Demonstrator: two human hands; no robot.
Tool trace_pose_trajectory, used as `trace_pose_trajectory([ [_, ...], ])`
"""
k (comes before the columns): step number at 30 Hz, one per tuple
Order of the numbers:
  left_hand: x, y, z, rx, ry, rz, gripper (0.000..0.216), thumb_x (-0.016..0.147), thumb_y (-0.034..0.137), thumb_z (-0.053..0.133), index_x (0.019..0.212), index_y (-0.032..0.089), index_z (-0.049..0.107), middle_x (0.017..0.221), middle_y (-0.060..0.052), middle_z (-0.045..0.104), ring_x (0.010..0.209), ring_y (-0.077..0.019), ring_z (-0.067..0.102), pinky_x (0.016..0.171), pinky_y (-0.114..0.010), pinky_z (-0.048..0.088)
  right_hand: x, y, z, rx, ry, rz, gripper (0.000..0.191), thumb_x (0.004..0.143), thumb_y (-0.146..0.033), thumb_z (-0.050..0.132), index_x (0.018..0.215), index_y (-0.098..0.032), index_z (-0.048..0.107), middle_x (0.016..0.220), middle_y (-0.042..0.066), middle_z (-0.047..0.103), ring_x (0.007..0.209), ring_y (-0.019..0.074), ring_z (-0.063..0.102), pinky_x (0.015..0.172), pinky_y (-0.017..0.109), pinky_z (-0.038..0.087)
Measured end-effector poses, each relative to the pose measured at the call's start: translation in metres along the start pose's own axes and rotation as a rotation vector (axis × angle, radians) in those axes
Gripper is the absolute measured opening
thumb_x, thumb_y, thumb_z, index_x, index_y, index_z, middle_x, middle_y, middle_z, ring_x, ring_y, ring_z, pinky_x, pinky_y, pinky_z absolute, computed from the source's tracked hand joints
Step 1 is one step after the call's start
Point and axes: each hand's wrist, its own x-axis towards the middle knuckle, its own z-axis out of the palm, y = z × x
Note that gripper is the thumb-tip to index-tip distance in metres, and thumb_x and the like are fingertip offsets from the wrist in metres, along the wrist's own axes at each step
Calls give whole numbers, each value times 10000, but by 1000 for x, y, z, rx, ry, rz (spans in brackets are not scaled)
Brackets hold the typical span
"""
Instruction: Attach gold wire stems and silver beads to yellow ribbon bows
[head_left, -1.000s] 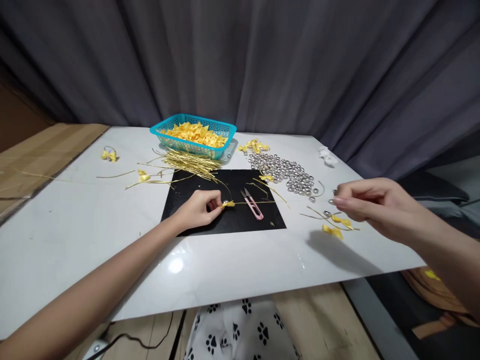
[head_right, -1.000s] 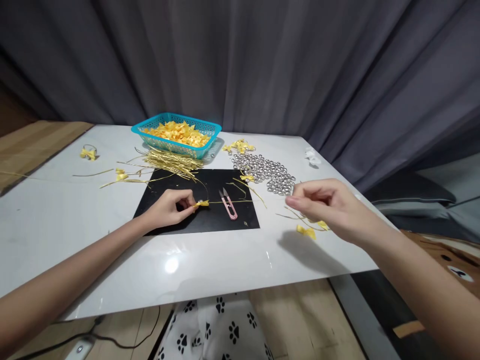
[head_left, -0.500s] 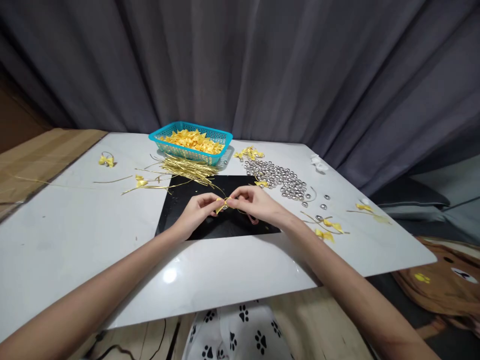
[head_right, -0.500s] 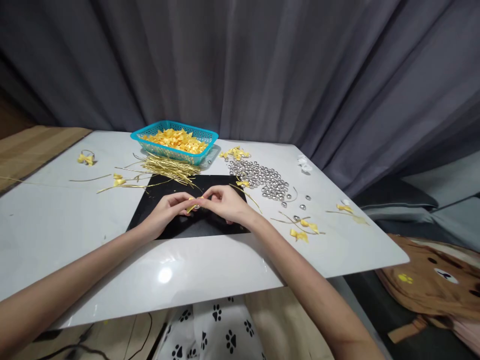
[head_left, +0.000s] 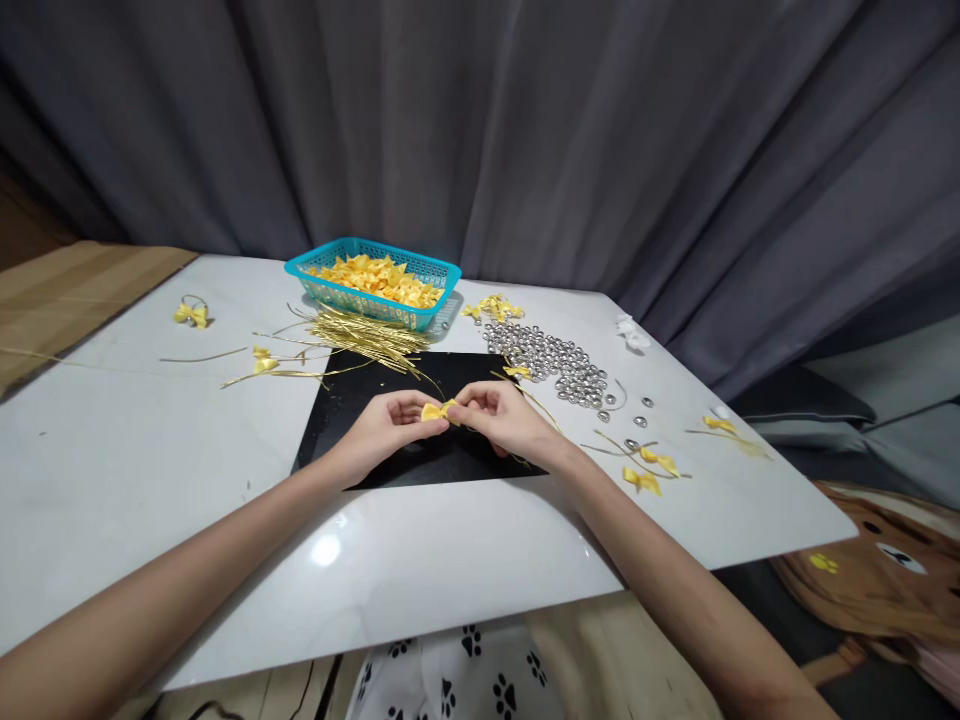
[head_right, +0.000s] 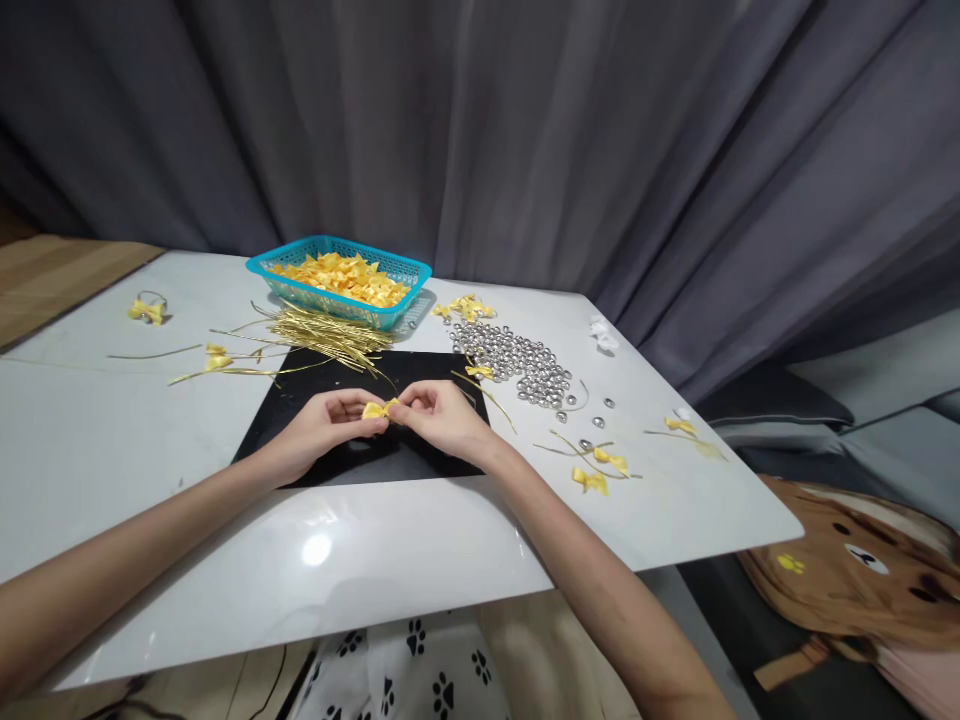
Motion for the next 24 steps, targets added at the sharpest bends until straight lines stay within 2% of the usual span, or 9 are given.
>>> trace_pose_trajectory([
  [2,0,-1,-1,23,-9,-18,257,613,251,773,813,136,659,776,-17,694,702,-108,606,690,-223,454,-2,-1,-5,125,31,-49,262,723,-397,621,815,-173,521,487,-92,314,352,32,240,335,173,170],
  [6,2,0,-2,37,-8,-41,285,634,237,750,874,132,639,736,-17,688,686,-113,609,671,-228,443,-15,-13,-28,419,205,-222,268,743,-435,484,881,-217,414,467,-99,248,383,53,149,391,190,95],
  [11,2,-2,-2,144,-49,25,373,675,228,708,999,156,535,641,37,616,602,-100,563,581,-213,387,-47,-49,-56,494,478,-432,202,675,-326,412,844,-217,426,420,-64,253,385,77,131,395,215,102],
  [13,1,-3,-2,188,-77,58,355,694,219,689,996,162,512,584,73,547,546,-74,501,555,-200,353,-57,-62,-64,451,534,-510,193,652,-281,409,827,-211,453,405,-50,268,386,88,146,388,226,119],
  [15,0,-3,-2,196,-110,64,337,706,213,679,990,163,504,567,84,512,530,-62,470,545,-193,339,-63,-69,-71,319,649,-677,179,647,-234,418,818,-215,467,422,-46,267,385,98,180,395,242,130],
  [17,-1,-2,-3,172,-152,48,353,707,217,683,1004,166,500,594,68,541,555,-71,497,543,-194,346,-62,-68,-81,53,798,-848,179,650,-166,452,816,-233,456,472,-45,269,414,110,273,431,254,171],
  [18,-1,-1,-3,148,-175,41,365,704,221,689,1012,169,500,620,53,567,580,-82,524,548,-198,358,-59,-63,-86,-115,834,-873,207,656,-128,471,826,-242,448,502,-42,293,449,116,330,458,259,200],
  [20,-2,-1,-4,84,-214,42,373,692,226,706,1003,177,505,682,27,613,637,-105,575,569,-210,392,-50,-50,-94,-431,729,-741,267,686,-95,481,900,-251,445,547,-40,382,464,109,341,484,264,211],
  [24,-2,0,-5,51,-227,36,228,683,229,722,836,154,570,706,1,650,640,-101,595,572,-207,407,-34,-15,-93,-635,363,-372,250,739,-155,510,983,-195,471,567,-42,439,495,112,396,511,254,279],
])
